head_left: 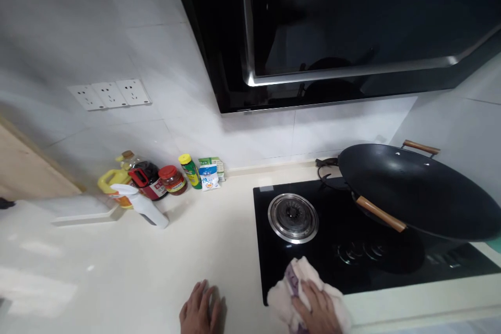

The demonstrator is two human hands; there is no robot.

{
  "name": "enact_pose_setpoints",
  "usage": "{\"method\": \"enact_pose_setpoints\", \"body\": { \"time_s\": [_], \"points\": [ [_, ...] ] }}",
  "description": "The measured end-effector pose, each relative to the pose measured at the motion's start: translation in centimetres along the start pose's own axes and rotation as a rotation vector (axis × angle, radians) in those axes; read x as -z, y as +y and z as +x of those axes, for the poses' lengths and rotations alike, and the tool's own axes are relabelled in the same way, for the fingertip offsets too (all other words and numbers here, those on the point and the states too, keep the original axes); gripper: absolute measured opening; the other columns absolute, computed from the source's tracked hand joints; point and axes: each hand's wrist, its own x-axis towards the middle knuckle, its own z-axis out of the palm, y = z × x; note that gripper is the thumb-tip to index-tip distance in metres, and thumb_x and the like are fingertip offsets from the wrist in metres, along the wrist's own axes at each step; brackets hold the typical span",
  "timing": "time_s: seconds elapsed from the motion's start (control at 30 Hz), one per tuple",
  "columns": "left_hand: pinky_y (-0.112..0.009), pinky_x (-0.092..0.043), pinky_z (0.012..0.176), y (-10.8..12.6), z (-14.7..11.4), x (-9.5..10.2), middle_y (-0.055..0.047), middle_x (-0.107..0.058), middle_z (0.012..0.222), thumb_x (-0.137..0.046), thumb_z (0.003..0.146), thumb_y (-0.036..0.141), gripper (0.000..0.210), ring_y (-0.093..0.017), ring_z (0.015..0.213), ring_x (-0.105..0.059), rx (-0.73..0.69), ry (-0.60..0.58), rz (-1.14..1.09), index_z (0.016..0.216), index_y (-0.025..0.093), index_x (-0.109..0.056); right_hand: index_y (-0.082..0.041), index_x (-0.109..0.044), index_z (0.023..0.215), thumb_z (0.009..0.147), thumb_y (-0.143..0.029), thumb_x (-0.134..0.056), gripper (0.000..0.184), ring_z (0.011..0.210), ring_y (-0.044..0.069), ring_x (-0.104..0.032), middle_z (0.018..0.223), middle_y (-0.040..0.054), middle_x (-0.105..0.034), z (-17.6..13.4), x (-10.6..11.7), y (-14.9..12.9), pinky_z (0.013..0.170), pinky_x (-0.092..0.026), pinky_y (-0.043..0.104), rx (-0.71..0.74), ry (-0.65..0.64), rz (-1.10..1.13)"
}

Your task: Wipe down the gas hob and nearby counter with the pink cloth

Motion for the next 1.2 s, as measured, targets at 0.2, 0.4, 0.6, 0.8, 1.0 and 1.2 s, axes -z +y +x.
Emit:
{"method": "enact_pose_setpoints", "body": {
  "time_s": [0.2,0.4,0.6,0.8,1.0,1.2],
  "points": [
    [-0.050,-0.052,0.103,-0.4,-0.4,-0.6,-0.010,-0.069,0.140,-0.048,0.097,0.049,0.040,-0.030,0.134,-0.060,-0.039,0.071,-0.046,0.118,0.028,-0.074,-0.033,-0.050,0.152,0.087,-0.062,-0.065,0.072,0.153,0.043,-0.029,0.170,0.0077,-0.032,8.6,3.0,-10.0,0.122,-0.021,0.058,0.218,-0.156,0.221],
    [-0.045,-0.056,0.103,-0.7,-0.4,-0.1,-0.008,-0.075,0.131,-0.039,0.101,0.048,0.046,-0.024,0.127,-0.066,0.000,0.149,-0.213,0.125,0.026,-0.071,-0.026,-0.041,0.157,0.098,-0.056,-0.053,0.067,0.159,0.039,-0.017,0.173,0.0145,-0.021,14.4,5.6,-17.5,0.124,-0.021,0.065,0.375,-0.222,0.328],
    [-0.044,-0.059,0.102,-1.2,-0.4,-0.2,-0.008,-0.076,0.127,-0.041,0.101,0.053,0.046,-0.024,0.121,-0.070,0.024,0.226,-0.291,0.122,0.025,-0.072,-0.025,-0.058,0.139,0.092,-0.067,-0.059,0.063,0.153,0.035,-0.035,0.164,0.0137,-0.042,12.1,3.5,-17.3,0.120,-0.035,0.054,0.468,-0.040,0.234],
    [-0.048,-0.060,0.101,-1.6,-0.4,-0.8,-0.008,-0.076,0.128,-0.041,0.102,0.051,0.043,-0.026,0.123,-0.069,-0.045,0.246,-0.228,0.117,0.026,-0.073,-0.030,-0.069,0.106,0.098,-0.044,-0.062,0.017,0.133,0.019,-0.057,0.127,-0.0006,-0.073,6.9,1.4,-12.3,0.112,-0.042,0.033,0.560,0.473,0.041],
    [-0.051,-0.058,0.103,-0.9,-0.1,-0.1,-0.010,-0.075,0.128,-0.041,0.102,0.050,0.042,-0.029,0.124,-0.068,-0.029,0.208,-0.198,0.106,0.028,-0.077,-0.039,-0.070,0.116,0.100,-0.048,-0.057,0.022,0.124,0.018,-0.062,0.130,-0.0054,-0.072,0.5,5.0,-2.1,0.107,-0.046,0.031,0.493,0.276,-0.007],
    [-0.055,-0.055,0.108,-0.3,0.1,0.7,-0.011,-0.074,0.129,-0.042,0.101,0.049,0.042,-0.031,0.128,-0.065,0.009,0.134,-0.236,0.102,0.029,-0.078,-0.034,-0.074,0.122,0.090,-0.046,-0.057,0.038,0.134,0.034,-0.054,0.142,0.0073,-0.065,-5.5,5.9,6.4,0.114,-0.039,0.051,-0.006,0.069,0.066]
  ]
}}
